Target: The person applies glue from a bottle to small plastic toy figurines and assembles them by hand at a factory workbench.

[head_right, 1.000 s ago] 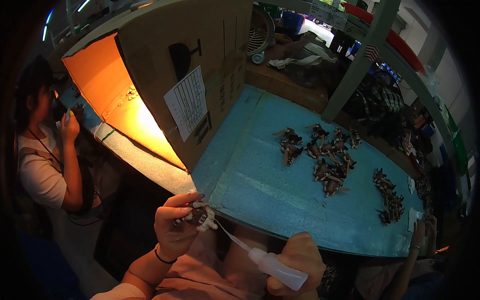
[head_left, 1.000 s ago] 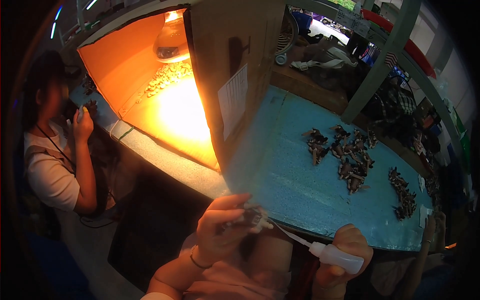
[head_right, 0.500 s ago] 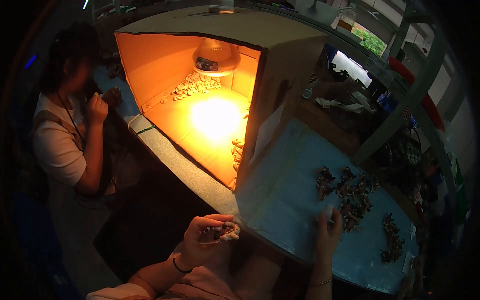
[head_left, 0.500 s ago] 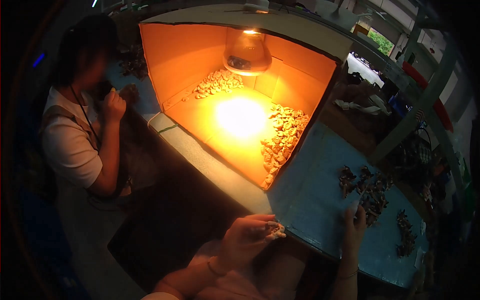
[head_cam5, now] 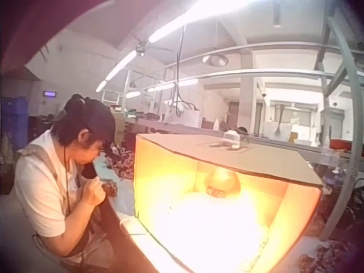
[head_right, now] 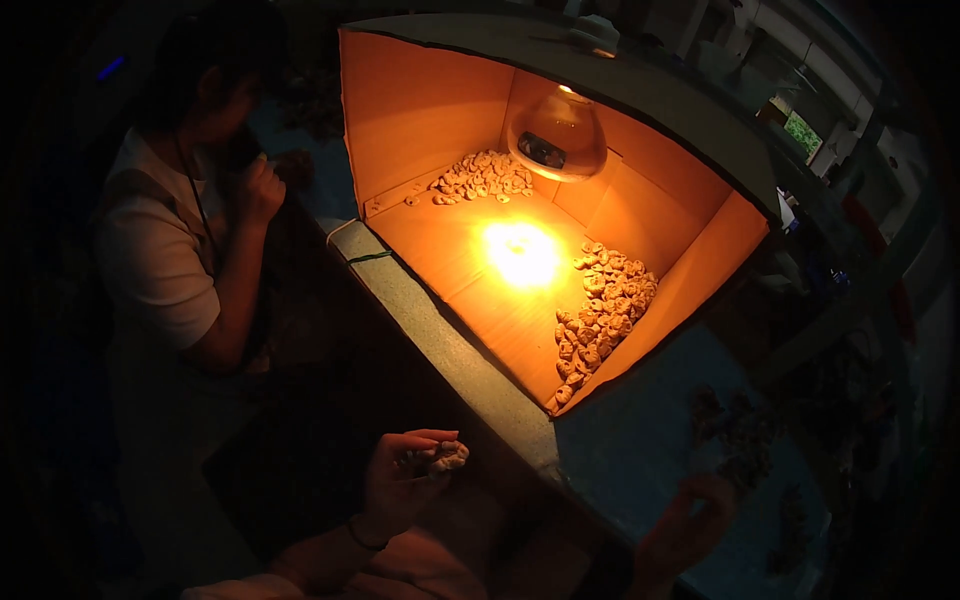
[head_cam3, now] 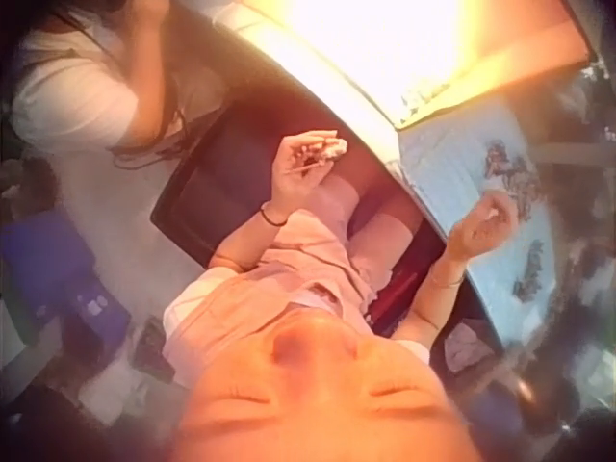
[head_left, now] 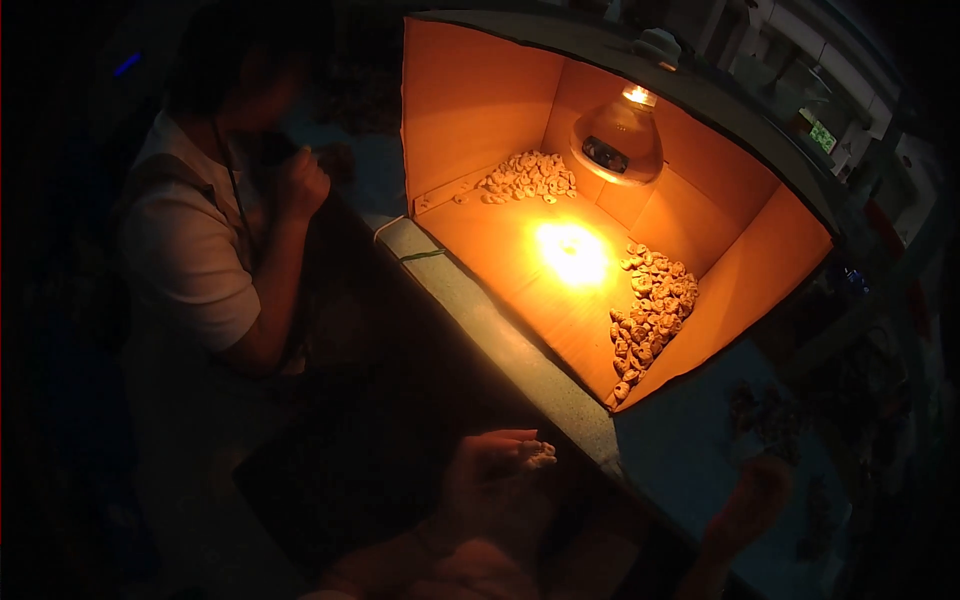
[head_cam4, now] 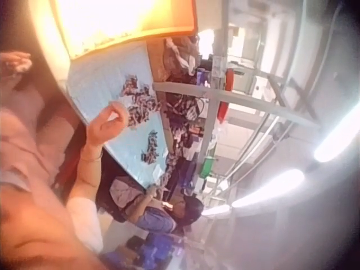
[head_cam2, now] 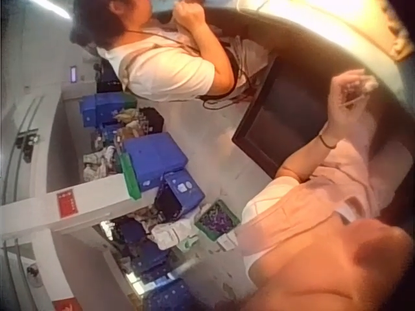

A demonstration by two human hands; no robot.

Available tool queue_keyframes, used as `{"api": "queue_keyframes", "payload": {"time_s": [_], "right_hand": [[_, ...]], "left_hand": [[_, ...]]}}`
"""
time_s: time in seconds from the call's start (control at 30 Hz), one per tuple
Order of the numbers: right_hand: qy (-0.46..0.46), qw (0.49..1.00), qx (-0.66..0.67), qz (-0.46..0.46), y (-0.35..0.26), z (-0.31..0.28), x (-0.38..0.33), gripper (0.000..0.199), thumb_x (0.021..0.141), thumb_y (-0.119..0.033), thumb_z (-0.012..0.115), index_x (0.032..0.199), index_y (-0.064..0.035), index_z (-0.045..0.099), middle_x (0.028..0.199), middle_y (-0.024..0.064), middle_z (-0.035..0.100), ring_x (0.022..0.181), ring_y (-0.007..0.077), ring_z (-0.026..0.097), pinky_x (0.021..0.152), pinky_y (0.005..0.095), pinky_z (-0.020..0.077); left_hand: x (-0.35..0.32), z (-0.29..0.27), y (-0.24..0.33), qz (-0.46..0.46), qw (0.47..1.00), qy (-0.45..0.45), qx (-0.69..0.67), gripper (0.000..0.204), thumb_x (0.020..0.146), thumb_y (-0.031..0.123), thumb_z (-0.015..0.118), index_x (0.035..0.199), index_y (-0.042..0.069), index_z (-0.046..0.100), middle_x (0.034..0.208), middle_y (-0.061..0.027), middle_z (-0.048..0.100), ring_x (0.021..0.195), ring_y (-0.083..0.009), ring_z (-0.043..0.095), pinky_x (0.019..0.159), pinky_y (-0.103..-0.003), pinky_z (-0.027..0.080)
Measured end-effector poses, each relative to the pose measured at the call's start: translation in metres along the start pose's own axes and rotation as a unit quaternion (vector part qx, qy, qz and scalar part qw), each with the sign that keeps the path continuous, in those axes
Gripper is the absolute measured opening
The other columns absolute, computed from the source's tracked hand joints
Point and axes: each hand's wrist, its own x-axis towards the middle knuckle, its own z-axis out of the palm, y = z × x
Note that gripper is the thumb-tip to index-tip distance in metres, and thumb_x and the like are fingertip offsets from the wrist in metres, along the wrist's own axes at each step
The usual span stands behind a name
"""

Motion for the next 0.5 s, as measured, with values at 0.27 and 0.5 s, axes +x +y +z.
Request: {"api": "queue_keyframes", "payload": {"time_s": [0.27, 0.5], "right_hand": [[-0.424, 0.863, -0.252, -0.113, -0.04, 0.192, 0.045, 0.014, 0.083, -0.018, 0.054, 0.085, -0.0038, 0.056, 0.082, 0.0131, 0.061, 0.076, 0.0295, 0.06, 0.066, 0.0381, 0.0491], [-0.378, 0.748, -0.545, 0.036, 0.024, 0.274, 0.053, 0.025, 0.087, -0.019, 0.046, 0.1, -0.0077, 0.065, 0.104, 0.0127, 0.062, 0.1, 0.0267, 0.055, 0.085, 0.0363, 0.0407]], "left_hand": [[-0.009, -0.015, 0.023, 0.048, 0.999, 0.02, -0.012, 0.035, 0.084, -0.006, 0.055, 0.112, 0.005, 0.037, 0.12, -0.0213, 0.046, 0.106, -0.0265, 0.055, 0.087, -0.036, 0.05], [-0.02, -0.036, 0.027, 0.024, 0.997, 0.028, 0.063, 0.037, 0.082, -0.008, 0.055, 0.112, 0.004, 0.037, 0.122, -0.0226, 0.046, 0.107, -0.0277, 0.055, 0.089, -0.038, 0.049]]}}
